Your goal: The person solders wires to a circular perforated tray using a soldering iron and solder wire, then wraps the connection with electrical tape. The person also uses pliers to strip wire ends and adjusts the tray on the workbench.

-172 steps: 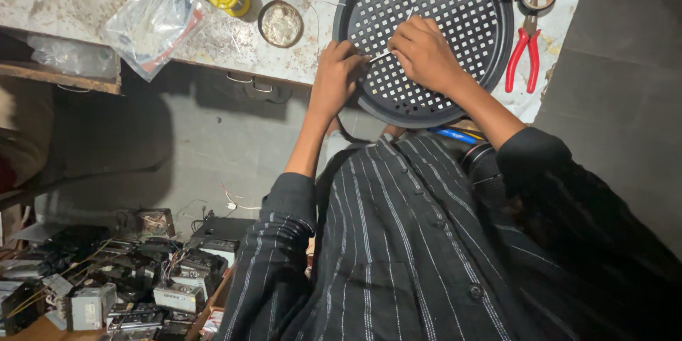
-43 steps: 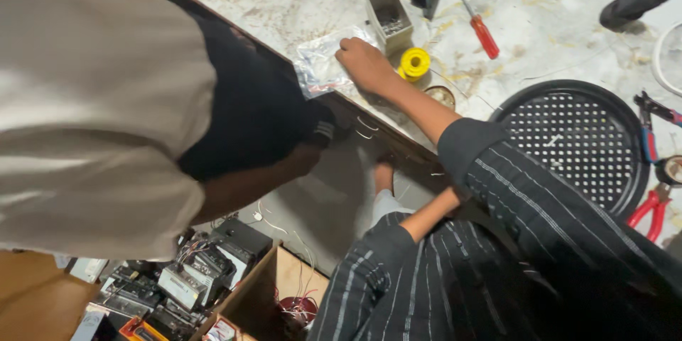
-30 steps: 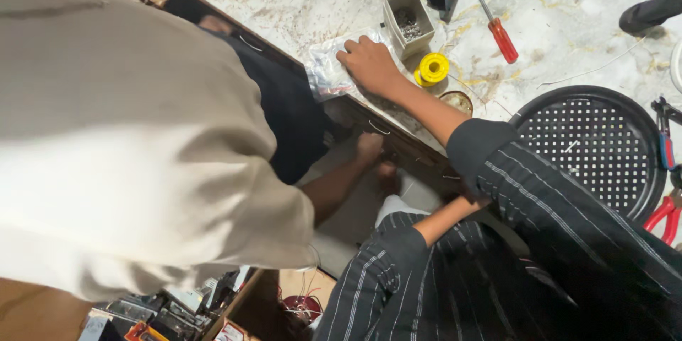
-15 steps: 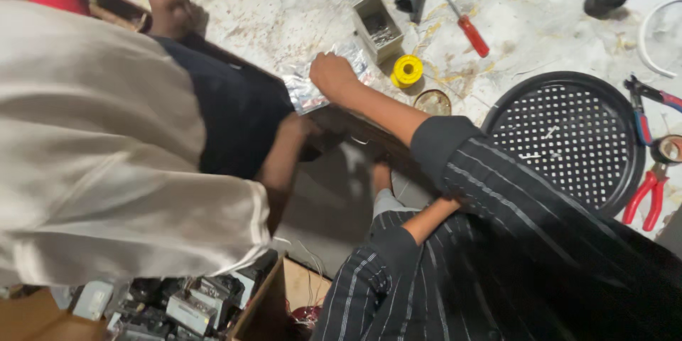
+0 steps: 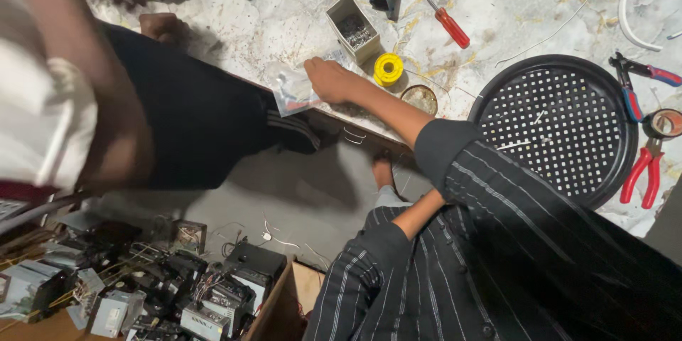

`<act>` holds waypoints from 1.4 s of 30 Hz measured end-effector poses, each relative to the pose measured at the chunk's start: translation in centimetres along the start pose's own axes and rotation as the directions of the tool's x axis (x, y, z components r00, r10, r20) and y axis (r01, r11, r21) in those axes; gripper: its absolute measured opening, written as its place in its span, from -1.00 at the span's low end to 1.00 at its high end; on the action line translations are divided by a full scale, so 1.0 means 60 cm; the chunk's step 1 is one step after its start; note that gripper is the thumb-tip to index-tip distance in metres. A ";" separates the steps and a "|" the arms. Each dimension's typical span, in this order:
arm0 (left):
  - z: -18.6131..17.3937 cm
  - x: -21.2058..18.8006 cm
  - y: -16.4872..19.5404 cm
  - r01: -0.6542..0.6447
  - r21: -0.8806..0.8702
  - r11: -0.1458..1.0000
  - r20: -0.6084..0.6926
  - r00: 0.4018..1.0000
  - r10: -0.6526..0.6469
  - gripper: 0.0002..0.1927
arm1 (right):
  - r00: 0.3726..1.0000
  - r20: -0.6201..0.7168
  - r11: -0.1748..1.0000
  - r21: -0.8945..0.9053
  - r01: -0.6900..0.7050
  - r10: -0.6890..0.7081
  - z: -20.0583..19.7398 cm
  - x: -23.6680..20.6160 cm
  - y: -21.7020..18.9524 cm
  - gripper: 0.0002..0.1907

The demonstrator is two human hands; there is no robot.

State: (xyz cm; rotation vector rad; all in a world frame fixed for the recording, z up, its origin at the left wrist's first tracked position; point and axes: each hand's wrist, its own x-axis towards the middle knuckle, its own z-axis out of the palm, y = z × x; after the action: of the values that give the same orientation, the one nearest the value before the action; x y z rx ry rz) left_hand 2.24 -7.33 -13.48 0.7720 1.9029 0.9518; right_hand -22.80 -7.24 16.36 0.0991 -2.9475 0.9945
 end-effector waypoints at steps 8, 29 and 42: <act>-0.010 0.004 0.010 -0.003 -0.011 1.000 -0.027 1.000 0.003 -0.51 | 1.000 0.010 0.992 0.128 -0.014 0.013 0.007 -0.014 0.016 -0.72; -0.071 0.017 0.080 0.122 -0.102 0.987 -0.254 0.956 -0.144 -0.55 | 0.550 -0.388 0.600 0.750 -0.277 0.739 0.069 -0.639 0.259 -0.84; -0.104 -0.014 0.110 0.196 -0.232 0.953 -0.118 0.966 -0.228 -0.65 | 0.457 -0.320 0.385 0.921 -0.053 0.830 0.185 -0.693 0.211 -0.87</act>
State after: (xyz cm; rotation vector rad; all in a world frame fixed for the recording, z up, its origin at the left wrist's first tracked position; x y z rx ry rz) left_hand -1.89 -6.57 -5.42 0.3682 1.9179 1.0812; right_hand 17.71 -1.79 -2.11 -1.0529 -1.4255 1.8201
